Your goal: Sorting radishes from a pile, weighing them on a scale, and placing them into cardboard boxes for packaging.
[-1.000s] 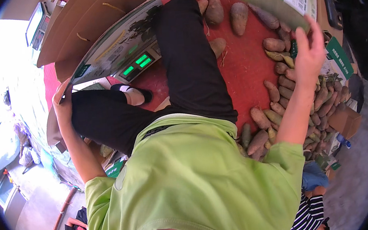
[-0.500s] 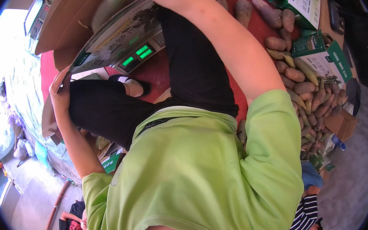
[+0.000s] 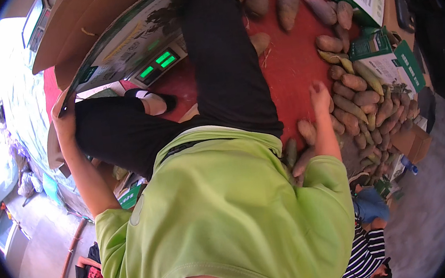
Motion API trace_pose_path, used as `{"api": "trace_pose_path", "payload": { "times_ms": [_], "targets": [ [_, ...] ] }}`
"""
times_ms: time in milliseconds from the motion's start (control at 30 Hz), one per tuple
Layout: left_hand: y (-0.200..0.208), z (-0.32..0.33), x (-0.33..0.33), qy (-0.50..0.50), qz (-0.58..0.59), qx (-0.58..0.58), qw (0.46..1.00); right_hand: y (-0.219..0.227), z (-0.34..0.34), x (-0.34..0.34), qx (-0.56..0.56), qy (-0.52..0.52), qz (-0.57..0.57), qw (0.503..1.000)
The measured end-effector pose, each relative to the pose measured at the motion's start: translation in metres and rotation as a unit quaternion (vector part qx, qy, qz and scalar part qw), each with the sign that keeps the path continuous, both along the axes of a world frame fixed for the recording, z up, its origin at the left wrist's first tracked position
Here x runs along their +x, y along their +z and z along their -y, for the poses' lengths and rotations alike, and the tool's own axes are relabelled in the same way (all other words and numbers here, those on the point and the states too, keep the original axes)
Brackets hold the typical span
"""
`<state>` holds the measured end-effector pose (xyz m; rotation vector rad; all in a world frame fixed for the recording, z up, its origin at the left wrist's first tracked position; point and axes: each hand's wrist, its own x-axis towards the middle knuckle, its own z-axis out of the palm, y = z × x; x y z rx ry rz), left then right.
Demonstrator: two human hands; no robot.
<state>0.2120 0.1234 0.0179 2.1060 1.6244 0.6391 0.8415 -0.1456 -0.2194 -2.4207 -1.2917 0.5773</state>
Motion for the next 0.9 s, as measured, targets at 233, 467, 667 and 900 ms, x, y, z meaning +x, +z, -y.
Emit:
{"api": "trace_pose_path", "payload": {
  "times_ms": [233, 467, 667, 900],
  "targets": [
    [-0.032, -0.009, -0.086, 0.024, -0.101, -0.056, 0.993, -0.017, 0.189, -0.005, -0.253, -0.249, 0.034, 0.934],
    [-0.020, -0.010, -0.042, 0.069, -0.088, -0.072, 0.991, 0.005, 0.270, -0.025, -0.295, -0.391, -0.016, 0.872],
    [-0.012, -0.007, -0.036, 0.130, -0.064, -0.099, 0.984, -0.002, 0.286, -0.043, -0.311, -0.416, -0.036, 0.854],
    [-0.019, -0.009, -0.041, 0.129, -0.028, -0.114, 0.985, -0.044, 0.309, -0.058, -0.278, -0.513, -0.062, 0.809]
  ]
}}
